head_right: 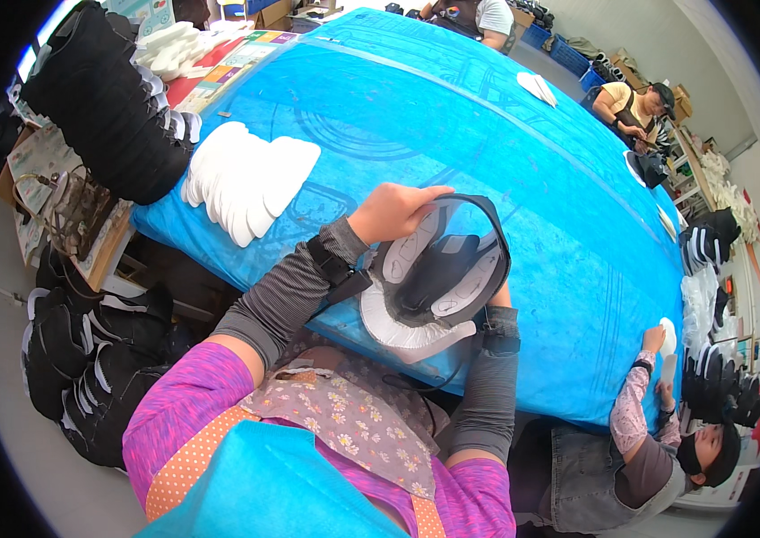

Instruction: The worker is assembling the internal components and upper parts of a shoe at a manufacturing station.

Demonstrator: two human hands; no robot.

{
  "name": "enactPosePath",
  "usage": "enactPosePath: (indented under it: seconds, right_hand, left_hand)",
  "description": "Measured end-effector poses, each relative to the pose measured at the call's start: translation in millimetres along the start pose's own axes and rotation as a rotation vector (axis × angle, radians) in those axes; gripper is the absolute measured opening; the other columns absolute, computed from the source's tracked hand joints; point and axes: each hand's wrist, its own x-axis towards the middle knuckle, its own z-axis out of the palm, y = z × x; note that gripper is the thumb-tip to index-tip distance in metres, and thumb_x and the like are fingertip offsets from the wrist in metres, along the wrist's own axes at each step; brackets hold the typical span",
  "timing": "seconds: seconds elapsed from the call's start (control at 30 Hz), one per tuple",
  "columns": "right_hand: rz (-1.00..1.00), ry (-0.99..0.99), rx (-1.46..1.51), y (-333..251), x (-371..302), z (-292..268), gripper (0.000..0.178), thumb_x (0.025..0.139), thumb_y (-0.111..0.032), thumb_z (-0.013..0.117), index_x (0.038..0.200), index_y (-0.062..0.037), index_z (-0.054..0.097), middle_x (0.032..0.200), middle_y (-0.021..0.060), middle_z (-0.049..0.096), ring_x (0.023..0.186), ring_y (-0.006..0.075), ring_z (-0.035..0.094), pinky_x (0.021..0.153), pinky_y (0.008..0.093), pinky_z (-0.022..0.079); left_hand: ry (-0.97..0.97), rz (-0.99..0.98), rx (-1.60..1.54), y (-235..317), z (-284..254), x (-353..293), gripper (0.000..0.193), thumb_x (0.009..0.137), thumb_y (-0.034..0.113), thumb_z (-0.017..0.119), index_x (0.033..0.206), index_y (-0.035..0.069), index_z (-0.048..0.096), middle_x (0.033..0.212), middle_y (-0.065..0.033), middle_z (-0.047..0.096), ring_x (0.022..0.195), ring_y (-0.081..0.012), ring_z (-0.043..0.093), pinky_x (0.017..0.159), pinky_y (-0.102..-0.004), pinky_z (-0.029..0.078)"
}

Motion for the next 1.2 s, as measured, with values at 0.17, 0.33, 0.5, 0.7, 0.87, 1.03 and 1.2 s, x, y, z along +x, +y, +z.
enactPosePath:
  seconds: [0.17, 0.33, 0.5, 0.7, 0.87, 1.03, 1.2]
  right_hand:
    - [0.011, -0.002, 0.003, -0.4, -0.6, -0.4, 0.039, 0.092, -0.013, 0.064, 0.128, 0.0009, 0.056, 0.118, 0.0125, 0.065, 0.100, 0.0214, 0.061, 0.085, 0.0384, 0.054]
    - [0.023, 0.000, 0.005, -0.3, -2.3, -1.5, 0.040, 0.092, -0.013, 0.064, 0.128, 0.0008, 0.056, 0.118, 0.0124, 0.064, 0.100, 0.0214, 0.061, 0.085, 0.0385, 0.054]
    - [0.035, -0.004, 0.019, -2.5, -1.6, 0.1, 0.041, 0.092, -0.013, 0.065, 0.129, 0.0007, 0.055, 0.119, 0.0123, 0.064, 0.100, 0.0213, 0.061, 0.085, 0.0386, 0.054]
    - [0.090, -0.007, 0.018, -9.0, 0.0, 1.1, 0.041, 0.092, -0.013, 0.065, 0.130, 0.0006, 0.055, 0.119, 0.0121, 0.064, 0.101, 0.0213, 0.061, 0.085, 0.0387, 0.054]
    - [0.112, -0.020, -0.142, -20.4, 2.2, 1.1, 0.043, 0.092, -0.014, 0.064, 0.131, 0.0009, 0.054, 0.122, 0.0137, 0.063, 0.103, 0.0225, 0.061, 0.089, 0.0388, 0.052]
    - [-0.052, 0.157, -0.056, -32.2, 4.2, 10.0, 0.027, 0.091, -0.010, 0.062, 0.115, 0.0018, 0.061, 0.101, 0.0093, 0.066, 0.095, 0.0176, 0.060, 0.083, 0.0363, 0.050]
    - [-0.200, 0.209, 0.294, -2.1, 21.1, -1.3, 0.027, 0.097, -0.020, 0.051, 0.101, -0.0005, 0.069, 0.095, 0.0050, 0.068, 0.088, 0.0132, 0.059, 0.080, 0.0306, 0.047]
  left_hand:
    - [-0.007, -0.010, -0.014, -1.0, 0.2, -0.5, 0.043, 0.088, 0.011, 0.062, 0.130, 0.017, 0.059, 0.083, -0.0163, 0.069, 0.069, -0.0343, 0.067, 0.058, -0.0419, 0.052]
    - [0.016, -0.031, -0.028, 4.4, -4.6, 1.4, 0.036, 0.090, 0.016, 0.063, 0.127, 0.016, 0.062, 0.086, -0.0155, 0.069, 0.069, -0.0338, 0.067, 0.058, -0.0408, 0.052]
    - [0.064, -0.022, -0.014, -2.4, 1.6, 0.6, 0.031, 0.091, 0.019, 0.063, 0.122, 0.014, 0.064, 0.085, -0.0164, 0.069, 0.068, -0.0336, 0.066, 0.058, -0.0401, 0.052]
    - [0.089, -0.060, -0.036, 3.1, -0.1, 1.7, 0.028, 0.092, 0.018, 0.062, 0.119, 0.011, 0.066, 0.083, -0.0179, 0.068, 0.067, -0.0346, 0.066, 0.057, -0.0398, 0.052]
    - [0.083, -0.185, -0.168, 7.9, -0.3, 3.5, 0.028, 0.093, 0.017, 0.061, 0.119, 0.009, 0.065, 0.084, -0.0203, 0.067, 0.069, -0.0365, 0.066, 0.059, -0.0385, 0.052]
    - [0.165, -0.248, -0.293, -1.5, 11.1, -0.4, 0.029, 0.095, 0.020, 0.060, 0.120, 0.006, 0.063, 0.094, -0.0221, 0.068, 0.081, -0.0376, 0.068, 0.067, -0.0379, 0.054]
    - [0.104, -0.242, -0.325, 3.1, 15.1, 1.1, 0.030, 0.094, 0.019, 0.061, 0.121, 0.007, 0.063, 0.100, -0.0209, 0.069, 0.087, -0.0369, 0.069, 0.072, -0.0389, 0.054]
